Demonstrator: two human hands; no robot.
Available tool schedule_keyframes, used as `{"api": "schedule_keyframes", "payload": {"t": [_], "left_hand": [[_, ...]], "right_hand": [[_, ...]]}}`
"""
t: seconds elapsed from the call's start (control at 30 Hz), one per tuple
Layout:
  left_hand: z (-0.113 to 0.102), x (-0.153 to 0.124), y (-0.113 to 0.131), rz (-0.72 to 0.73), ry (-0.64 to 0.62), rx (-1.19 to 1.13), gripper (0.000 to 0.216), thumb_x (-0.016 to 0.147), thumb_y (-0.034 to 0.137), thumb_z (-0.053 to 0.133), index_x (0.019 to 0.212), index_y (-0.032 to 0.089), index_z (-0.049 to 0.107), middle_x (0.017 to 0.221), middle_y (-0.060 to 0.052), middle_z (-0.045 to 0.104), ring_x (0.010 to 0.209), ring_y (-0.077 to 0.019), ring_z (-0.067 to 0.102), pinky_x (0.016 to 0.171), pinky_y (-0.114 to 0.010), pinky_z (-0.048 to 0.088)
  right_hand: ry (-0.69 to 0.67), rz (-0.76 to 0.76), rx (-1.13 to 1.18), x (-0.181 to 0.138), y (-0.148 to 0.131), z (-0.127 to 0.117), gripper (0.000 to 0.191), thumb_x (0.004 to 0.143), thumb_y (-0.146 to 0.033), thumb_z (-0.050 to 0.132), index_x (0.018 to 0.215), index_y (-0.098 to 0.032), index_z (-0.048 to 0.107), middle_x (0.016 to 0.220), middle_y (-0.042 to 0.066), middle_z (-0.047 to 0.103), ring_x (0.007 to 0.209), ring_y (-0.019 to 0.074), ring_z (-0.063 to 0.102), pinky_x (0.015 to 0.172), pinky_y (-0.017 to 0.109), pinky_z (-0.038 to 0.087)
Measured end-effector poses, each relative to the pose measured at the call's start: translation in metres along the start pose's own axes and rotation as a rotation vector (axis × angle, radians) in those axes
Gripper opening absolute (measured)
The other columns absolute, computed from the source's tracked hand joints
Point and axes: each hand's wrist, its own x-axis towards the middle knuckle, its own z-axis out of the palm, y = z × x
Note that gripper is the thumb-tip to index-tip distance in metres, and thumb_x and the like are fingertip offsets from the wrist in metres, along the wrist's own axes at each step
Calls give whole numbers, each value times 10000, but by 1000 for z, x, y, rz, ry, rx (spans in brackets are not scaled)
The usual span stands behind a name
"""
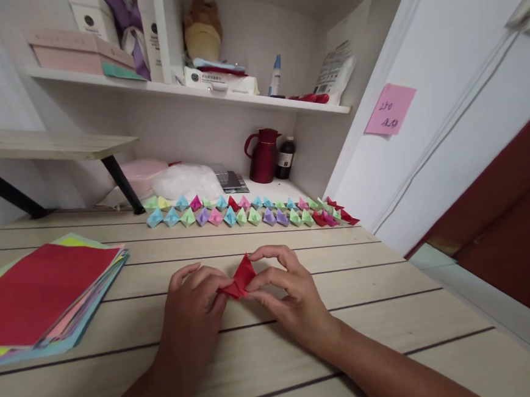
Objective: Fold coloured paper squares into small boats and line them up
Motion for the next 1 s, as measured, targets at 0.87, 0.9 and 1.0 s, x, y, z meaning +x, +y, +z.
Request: {"api": "schedule_keyframes", "payload": {"t": [0.87,0.9,1.0], "left_hand": [[8,2,-1,-382,-160,-444,122,753,224,594,654,208,664,738,-5,677,743,-170,637,720,-277,461],[8,2,0,-379,-175,-434,126,752,223,589,653,209,665,739,-7,677,743,-172,635,720,-280,460],[8,1,0,-368,-227,-376,129,751,239,590,644,210,656,736,-9,670,752,-181,622,726,-292,453]], "right_hand": [[-121,311,236,-1,5,7,109,786,-285,753,868,-218,731,890,32,710,884,182,627,824,313,472],[-133,301,223,-1,4,7,105,785,-282,754,863,-215,731,885,31,714,877,181,629,818,311,470],[-152,333,207,-2,5,8,60,806,-259,731,804,-199,726,833,26,715,826,170,634,770,290,469]]}}
